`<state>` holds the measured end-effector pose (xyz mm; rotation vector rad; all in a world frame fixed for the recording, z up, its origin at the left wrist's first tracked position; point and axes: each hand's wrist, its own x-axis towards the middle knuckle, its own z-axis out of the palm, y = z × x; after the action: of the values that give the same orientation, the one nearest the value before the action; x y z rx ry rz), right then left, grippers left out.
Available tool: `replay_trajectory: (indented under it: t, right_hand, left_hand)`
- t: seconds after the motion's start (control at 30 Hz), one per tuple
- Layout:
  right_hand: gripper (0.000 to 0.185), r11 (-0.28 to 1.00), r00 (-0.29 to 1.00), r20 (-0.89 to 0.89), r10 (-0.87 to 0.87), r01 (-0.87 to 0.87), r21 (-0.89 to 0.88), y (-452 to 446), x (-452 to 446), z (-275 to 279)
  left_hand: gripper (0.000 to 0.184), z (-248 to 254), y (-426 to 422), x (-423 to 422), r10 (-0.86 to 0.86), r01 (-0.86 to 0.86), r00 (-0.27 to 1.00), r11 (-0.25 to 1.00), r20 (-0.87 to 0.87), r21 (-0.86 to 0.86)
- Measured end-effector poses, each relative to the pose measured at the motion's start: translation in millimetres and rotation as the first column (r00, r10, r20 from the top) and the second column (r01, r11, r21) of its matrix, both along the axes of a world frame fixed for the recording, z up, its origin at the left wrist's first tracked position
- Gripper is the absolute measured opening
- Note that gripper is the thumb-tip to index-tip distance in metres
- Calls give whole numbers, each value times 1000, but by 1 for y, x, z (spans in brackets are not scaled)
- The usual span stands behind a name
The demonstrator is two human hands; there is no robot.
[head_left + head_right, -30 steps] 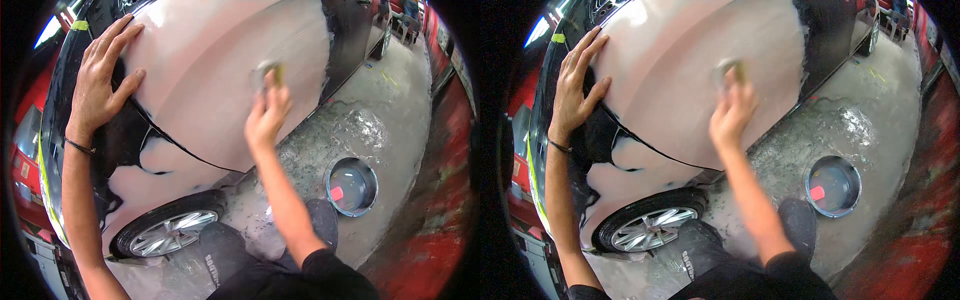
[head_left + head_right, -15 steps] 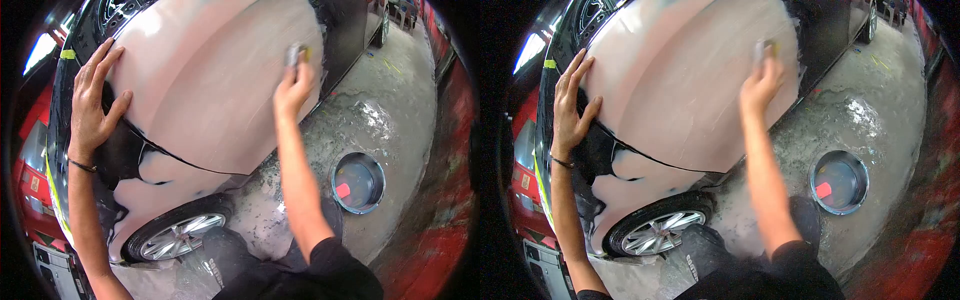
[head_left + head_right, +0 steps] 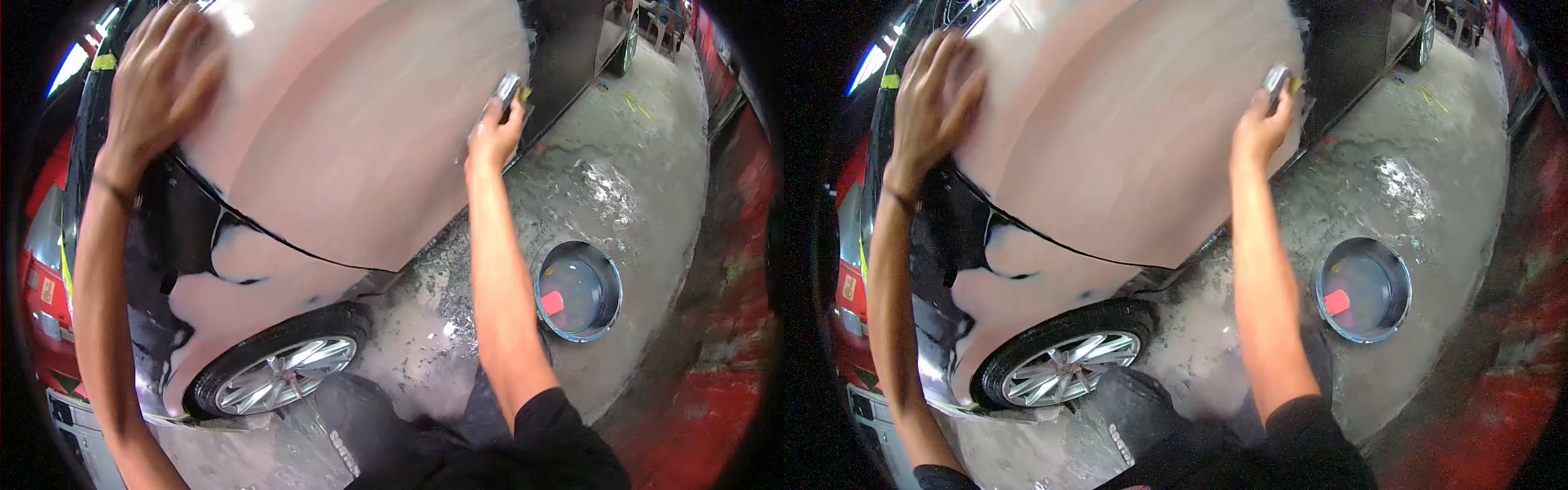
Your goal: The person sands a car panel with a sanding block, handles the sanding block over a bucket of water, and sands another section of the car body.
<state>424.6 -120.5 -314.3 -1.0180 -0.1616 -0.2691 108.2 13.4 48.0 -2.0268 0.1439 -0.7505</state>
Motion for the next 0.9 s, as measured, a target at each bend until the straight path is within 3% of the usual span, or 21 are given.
replay_trajectory:
  t: [0.03, 0.07, 0.13, 0.17, 0.23, 0.33, 0.4, 0.47, 0.53, 0.6, 0.63, 0.7, 0.77, 0.83, 0.9]
  right_hand:
    - [45, 999, 999, 45, 7, -5, -37, 5, -30, -2]
    - [46, 997, 997, 76, 16, -10, -80, 10, -74, -5]
    - [51, 953, 941, 316, -121, 200, -228, 7, -175, 14]
    - [52, 938, 962, 267, -59, 145, -315, -1, -207, 17]
    - [53, 933, 994, 107, 0, 39, -359, -7, -213, 33]
    - [52, 972, 974, -227, 2, -55, -228, -6, -133, 53]
    - [45, 989, 886, -462, 40, -101, -108, -3, -61, 47]
    - [42, 994, 811, -581, 63, -106, -39, -3, -48, 47]
    - [46, 994, 788, -615, 32, -91, -65, 0, -67, 72]
    - [46, 991, 846, -531, -34, -41, -128, 2, -136, 133]
    - [47, 953, 878, -460, -129, -19, -303, 6, -178, 158]
    - [48, 878, 879, -419, -228, 0, -478, 15, -207, 176]
    - [47, 876, 832, -484, -271, 4, -482, 19, -202, 174]
    - [45, 966, 696, -702, -151, -49, -255, 20, -161, 122]
    - [43, 989, 631, -775, -32, -94, -118, 10, -113, 73]
  left_hand:
    - [53, 14, 5, 31, 1, 4, 995, 999, -100, 43]
    - [60, 25, 4, 66, 46, -70, 979, 990, -197, -119]
    - [74, 51, -20, 142, -5, -101, 924, 961, -382, -258]
    - [77, 55, -29, 165, -39, -75, 913, 962, -407, -262]
    - [87, 89, -35, 220, 59, -240, 846, 930, -530, -278]
    - [89, 112, -32, 270, -107, -14, 718, 986, -687, -168]
    - [98, 114, -11, 285, -86, 11, 687, 994, -721, -108]
    - [71, 102, 1, 293, -290, 228, 690, 957, -664, -181]
    - [80, 102, -7, 296, -257, 89, 689, 958, -677, -273]
    - [80, 102, -15, 294, -231, 23, 700, 953, -675, -303]
    - [80, 104, -17, 295, -223, 5, 698, 952, -680, -307]
    - [81, 106, -19, 295, -193, -42, 694, 951, -694, -306]
    - [82, 105, -21, 296, -194, -52, 689, 948, -699, -315]
    - [83, 103, -13, 295, -215, -24, 690, 948, -691, -319]
    - [83, 97, -8, 294, -243, 25, 701, 948, -670, -317]
